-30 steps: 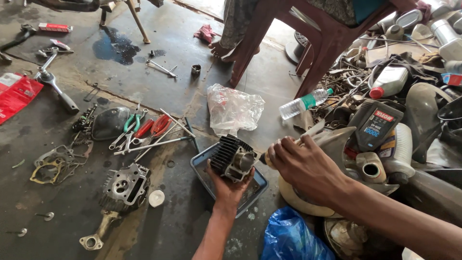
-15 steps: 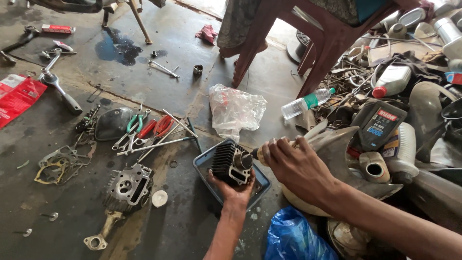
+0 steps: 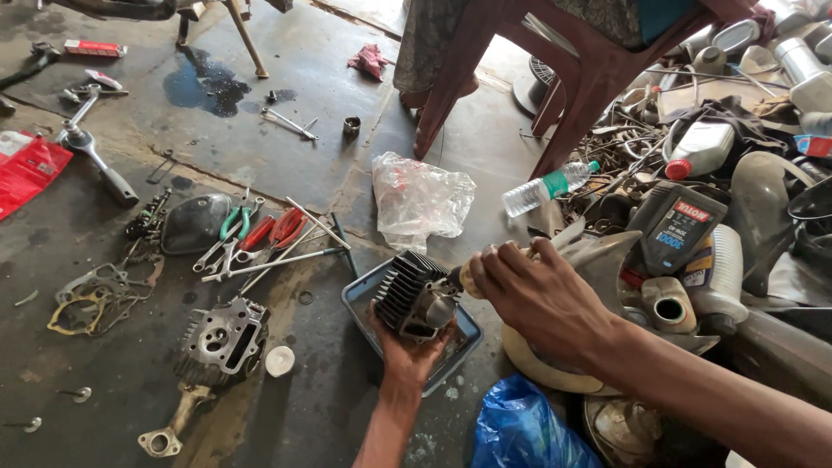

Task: The person sits on the floor of a motorcycle repair shop and cleans a disassembled engine cylinder. They hold the cylinder over a tray, pour liquid from a bottle onto it, rub and rotate the cylinder to spread the liquid, and finally pour more liquid into the tray and set the bottle down.

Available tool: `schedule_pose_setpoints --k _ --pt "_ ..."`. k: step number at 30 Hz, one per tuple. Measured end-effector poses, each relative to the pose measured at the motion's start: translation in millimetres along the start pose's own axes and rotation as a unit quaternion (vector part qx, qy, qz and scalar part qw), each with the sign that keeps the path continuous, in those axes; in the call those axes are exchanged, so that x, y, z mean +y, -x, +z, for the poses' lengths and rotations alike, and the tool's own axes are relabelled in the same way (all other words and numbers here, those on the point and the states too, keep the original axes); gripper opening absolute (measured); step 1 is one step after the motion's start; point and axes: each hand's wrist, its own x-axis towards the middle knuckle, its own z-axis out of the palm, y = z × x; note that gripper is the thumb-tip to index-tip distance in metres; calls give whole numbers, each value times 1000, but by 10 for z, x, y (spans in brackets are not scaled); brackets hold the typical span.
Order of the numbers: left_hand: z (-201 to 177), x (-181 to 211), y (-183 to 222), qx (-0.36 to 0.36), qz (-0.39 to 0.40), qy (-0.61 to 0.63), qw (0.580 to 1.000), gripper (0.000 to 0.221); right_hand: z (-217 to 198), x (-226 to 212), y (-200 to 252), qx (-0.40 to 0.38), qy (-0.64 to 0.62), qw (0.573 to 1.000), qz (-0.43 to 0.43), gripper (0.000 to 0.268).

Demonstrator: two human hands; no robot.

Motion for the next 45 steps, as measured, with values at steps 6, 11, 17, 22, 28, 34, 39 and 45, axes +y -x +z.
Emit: schedule_pose_setpoints --k 6,11,17,22,28,34,39,45 --pt "-87 45 -81 -13 -3 -64 998 90 54 -17 104 78 -3 997 -16 58" --pt "-1 55 -39 0 -2 -87 996 94 52 44 189 25 -4 1000 -4 64" --pt "-59 62 -95 9 -12 -85 996 100 198 36 259 25 2 1000 3 59" --pt "-76 96 -116 -33 -19 -50 998 98 125 -23 235 7 -16 1000 -3 62" --pt "-69 115 -169 -55 -9 -100 993 98 -38 -171 46 53 -7 998 -39 60" --pt "-12 95 -122 -33 -3 -104 994 98 -115 -302 -81 53 -14 996 -65 61" --pt "-183 132 -206 -65 -13 -79 995 95 -51 -416 -84 72 -19 993 -93 50" --pt "-115 181 -148 13 -23 -8 1000 79 -110 -503 -129 76 -24 992 -96 53"
